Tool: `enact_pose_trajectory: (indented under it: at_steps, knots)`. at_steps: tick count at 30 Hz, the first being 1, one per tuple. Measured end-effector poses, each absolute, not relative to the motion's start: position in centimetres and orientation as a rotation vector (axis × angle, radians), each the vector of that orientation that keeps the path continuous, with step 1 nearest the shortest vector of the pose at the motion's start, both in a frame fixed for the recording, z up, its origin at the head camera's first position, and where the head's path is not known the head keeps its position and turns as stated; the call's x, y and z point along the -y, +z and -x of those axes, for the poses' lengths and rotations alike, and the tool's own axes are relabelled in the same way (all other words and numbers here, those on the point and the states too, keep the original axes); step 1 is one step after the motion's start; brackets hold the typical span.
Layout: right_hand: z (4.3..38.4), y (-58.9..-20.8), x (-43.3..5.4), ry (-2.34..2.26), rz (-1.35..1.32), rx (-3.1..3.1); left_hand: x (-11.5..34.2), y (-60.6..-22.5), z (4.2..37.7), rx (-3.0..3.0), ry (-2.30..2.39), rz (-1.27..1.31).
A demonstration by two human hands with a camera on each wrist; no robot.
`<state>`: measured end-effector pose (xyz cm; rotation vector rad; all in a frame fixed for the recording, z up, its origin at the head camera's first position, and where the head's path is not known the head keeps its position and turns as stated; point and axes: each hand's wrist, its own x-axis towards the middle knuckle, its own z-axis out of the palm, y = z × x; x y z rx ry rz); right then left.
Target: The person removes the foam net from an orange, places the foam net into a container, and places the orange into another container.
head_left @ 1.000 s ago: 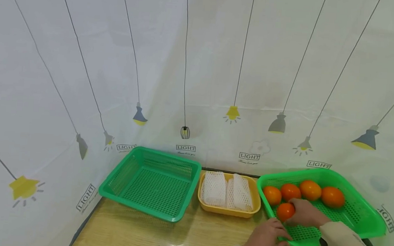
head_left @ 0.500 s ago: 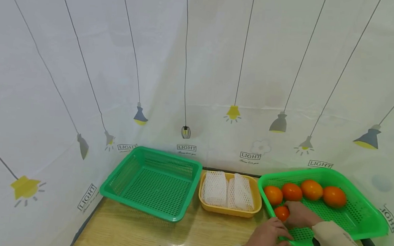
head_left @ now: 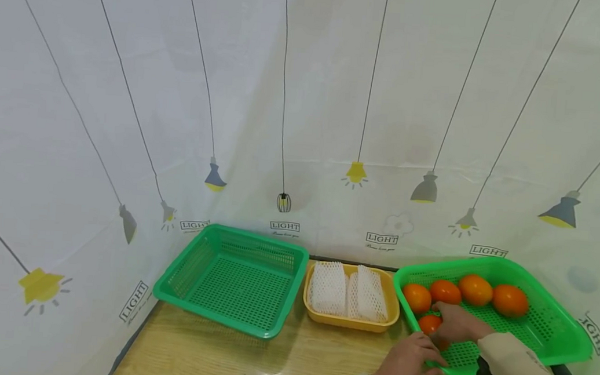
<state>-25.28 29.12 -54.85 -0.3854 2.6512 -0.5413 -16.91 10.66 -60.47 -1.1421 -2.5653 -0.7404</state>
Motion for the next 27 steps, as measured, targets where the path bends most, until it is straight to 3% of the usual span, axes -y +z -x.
enact_pose_trajectory:
  at_steps: [18, 27]
  knots:
    - [25.1, -52.7, -29.8, -0.551, 0.338, -2.676, -10.3, -59.7, 17.6, 2.638, -0.738, 1.234]
    - [24.5, -50.7, -30.2, -0.606, 0.358, -2.812, -7.5, -57.5, 18.9, 2.551, -1.13, 1.226]
